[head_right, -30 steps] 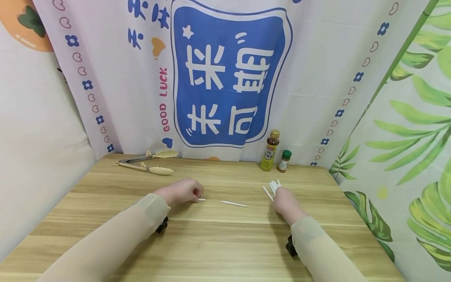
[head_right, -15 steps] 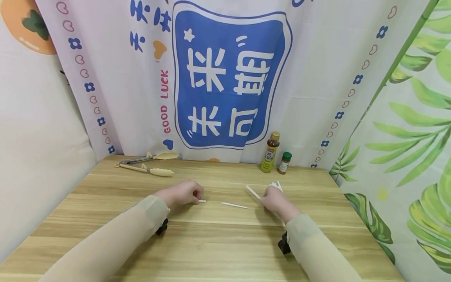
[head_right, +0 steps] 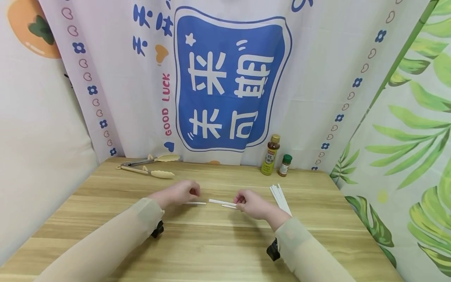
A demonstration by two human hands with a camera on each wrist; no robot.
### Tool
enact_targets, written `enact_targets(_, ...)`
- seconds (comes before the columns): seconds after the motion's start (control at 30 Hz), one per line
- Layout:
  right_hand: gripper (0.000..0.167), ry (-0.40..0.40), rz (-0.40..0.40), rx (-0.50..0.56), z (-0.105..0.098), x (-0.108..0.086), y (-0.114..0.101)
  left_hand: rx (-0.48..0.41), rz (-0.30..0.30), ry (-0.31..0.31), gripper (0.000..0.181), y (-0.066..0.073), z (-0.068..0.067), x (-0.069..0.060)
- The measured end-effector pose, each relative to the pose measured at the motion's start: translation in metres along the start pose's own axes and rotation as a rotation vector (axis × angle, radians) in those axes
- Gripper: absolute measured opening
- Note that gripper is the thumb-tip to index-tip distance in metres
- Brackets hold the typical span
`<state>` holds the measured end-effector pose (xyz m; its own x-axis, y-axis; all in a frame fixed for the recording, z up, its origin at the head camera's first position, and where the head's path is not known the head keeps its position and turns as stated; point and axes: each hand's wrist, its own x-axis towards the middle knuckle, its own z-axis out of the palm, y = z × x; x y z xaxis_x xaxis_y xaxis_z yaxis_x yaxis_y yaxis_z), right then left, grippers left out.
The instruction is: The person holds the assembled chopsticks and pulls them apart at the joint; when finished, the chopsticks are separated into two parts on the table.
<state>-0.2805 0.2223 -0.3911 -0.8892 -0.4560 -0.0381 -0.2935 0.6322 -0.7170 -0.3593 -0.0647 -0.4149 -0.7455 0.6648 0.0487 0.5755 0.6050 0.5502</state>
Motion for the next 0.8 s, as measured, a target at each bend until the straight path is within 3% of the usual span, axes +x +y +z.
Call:
enact_targets(0.1, 0.004, -0.019, -0.037, 0.022, 0.007, 0.001, -0.012, -0.042, 0.042, 0.067, 0.01, 0.014, -0.005, -0.002)
enact_targets(0.2, 0.005, -0.012, -0.078, 0.032, 0.013, 0.002, -0.023, -0.09, 0.084, 0.083, 0.014, 0.035, -0.007, -0.005)
enact_targets(0.33, 0.005, 0.006, -0.113, 0.05, 0.02, 0.003, -0.034, -0.158, 0.144, -0.013, 0.015, 0.059, -0.002, -0.01)
enact_targets(0.43, 0.004, 0.015, -0.136, 0.049, 0.024, 0.004, -0.039, -0.152, 0.162, -0.094, 0.017, 0.069, 0.0, -0.014)
enact_targets(0.6, 0.008, 0.021, -0.156, 0.016, 0.025, 0.004, -0.033, -0.093, 0.131, -0.117, 0.019, 0.071, -0.001, -0.02)
enact_targets(0.8, 0.011, 0.082, -0.108, 0.013, 0.017, 0.001, -0.011, -0.093, 0.076, -0.112, 0.02, 0.052, -0.003, -0.03)
